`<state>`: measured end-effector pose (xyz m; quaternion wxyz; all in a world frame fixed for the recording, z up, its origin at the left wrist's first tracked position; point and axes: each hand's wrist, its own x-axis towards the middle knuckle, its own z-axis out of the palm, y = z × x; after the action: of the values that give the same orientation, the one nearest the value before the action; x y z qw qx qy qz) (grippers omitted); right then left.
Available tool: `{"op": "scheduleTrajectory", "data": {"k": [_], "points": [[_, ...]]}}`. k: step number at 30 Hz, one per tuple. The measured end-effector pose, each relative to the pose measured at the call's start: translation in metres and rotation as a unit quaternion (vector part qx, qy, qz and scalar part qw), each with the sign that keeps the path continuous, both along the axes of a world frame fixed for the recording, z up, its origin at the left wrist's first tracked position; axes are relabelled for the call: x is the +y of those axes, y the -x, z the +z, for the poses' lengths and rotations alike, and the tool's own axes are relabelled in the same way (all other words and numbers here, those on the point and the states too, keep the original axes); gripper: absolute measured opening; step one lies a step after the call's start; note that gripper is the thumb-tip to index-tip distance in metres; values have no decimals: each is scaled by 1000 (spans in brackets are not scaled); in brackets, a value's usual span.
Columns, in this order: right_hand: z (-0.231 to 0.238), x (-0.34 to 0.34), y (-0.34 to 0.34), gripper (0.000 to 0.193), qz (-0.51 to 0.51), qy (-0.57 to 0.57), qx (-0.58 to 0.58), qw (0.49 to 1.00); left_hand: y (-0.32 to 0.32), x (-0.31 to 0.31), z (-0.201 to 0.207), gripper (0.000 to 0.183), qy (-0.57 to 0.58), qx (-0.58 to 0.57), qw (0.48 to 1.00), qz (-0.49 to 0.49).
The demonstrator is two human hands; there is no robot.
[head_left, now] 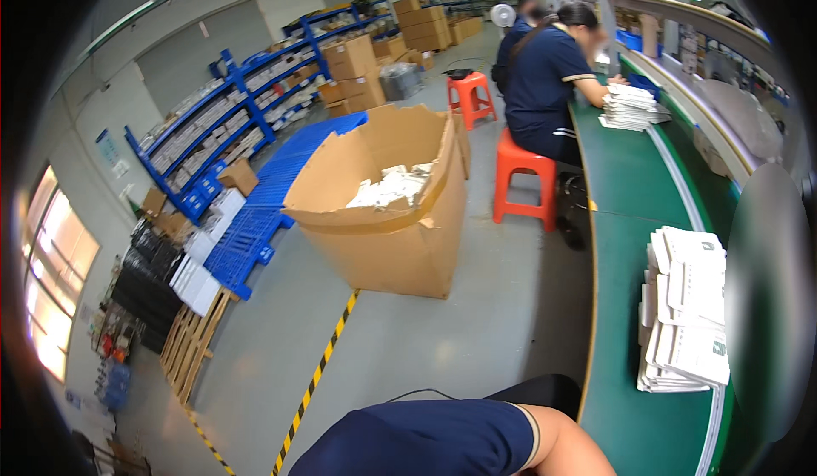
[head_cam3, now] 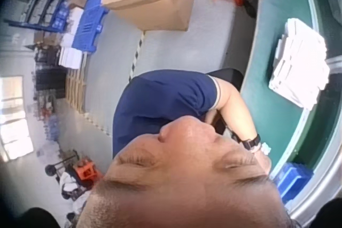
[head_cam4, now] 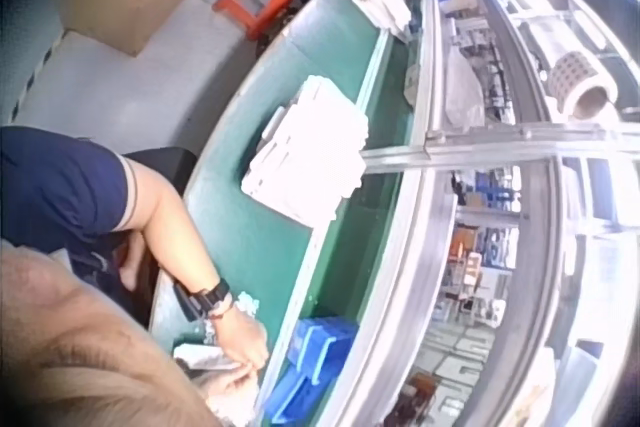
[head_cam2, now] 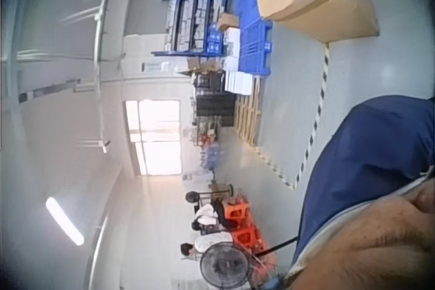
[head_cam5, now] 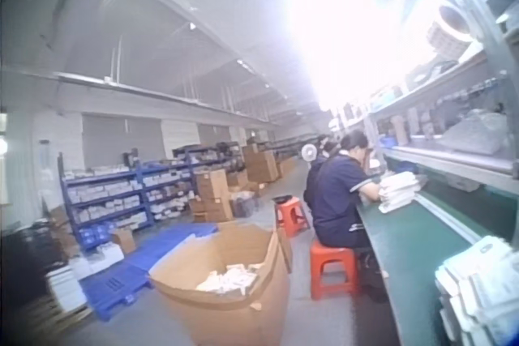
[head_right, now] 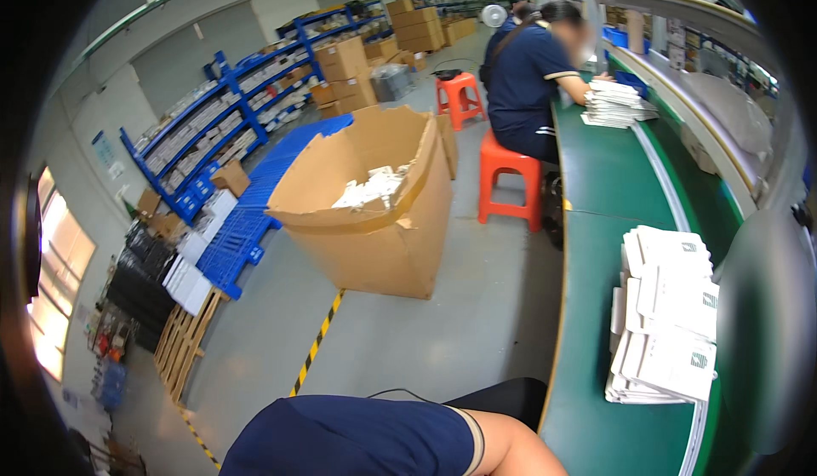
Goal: The person picks up a small white plastic piece and inserts it into a white cardboard box. They then fold the flaps to close the box and place it onto a stack on the workbench.
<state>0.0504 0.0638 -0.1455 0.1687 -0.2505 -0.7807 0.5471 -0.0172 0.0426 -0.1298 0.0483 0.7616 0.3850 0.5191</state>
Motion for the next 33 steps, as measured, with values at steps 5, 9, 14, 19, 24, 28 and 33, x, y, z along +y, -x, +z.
{"op": "scheduleTrajectory", "data": {"k": [5, 9, 14, 19, 24, 28, 33], "points": [[16, -5, -36, 25, -92, 10, 4, 996, 11, -11, -9, 22, -21, -66, 997, -24], [39, -17, -108, 24, -263, -17, 23, 964, 4, -8, -4, 11, -19, -88, 996, -11], [19, -13, -95, 13, -226, -242, 127, 935, 21, -30, 12, 14, 21, -45, 998, -32], [40, -25, -88, 8, -231, -218, 128, 939, 26, -39, 20, 12, 52, -15, 998, -26], [43, -27, -92, 8, -233, -193, 128, 944, 24, -39, 23, 12, 72, -33, 995, -53], [42, -27, -91, 9, -227, -213, 128, 942, 25, -39, 24, 13, 79, -40, 995, -52], [39, -26, -89, 9, -231, -198, 133, 943, 25, -39, 25, 16, 103, -66, 991, -54]]}}
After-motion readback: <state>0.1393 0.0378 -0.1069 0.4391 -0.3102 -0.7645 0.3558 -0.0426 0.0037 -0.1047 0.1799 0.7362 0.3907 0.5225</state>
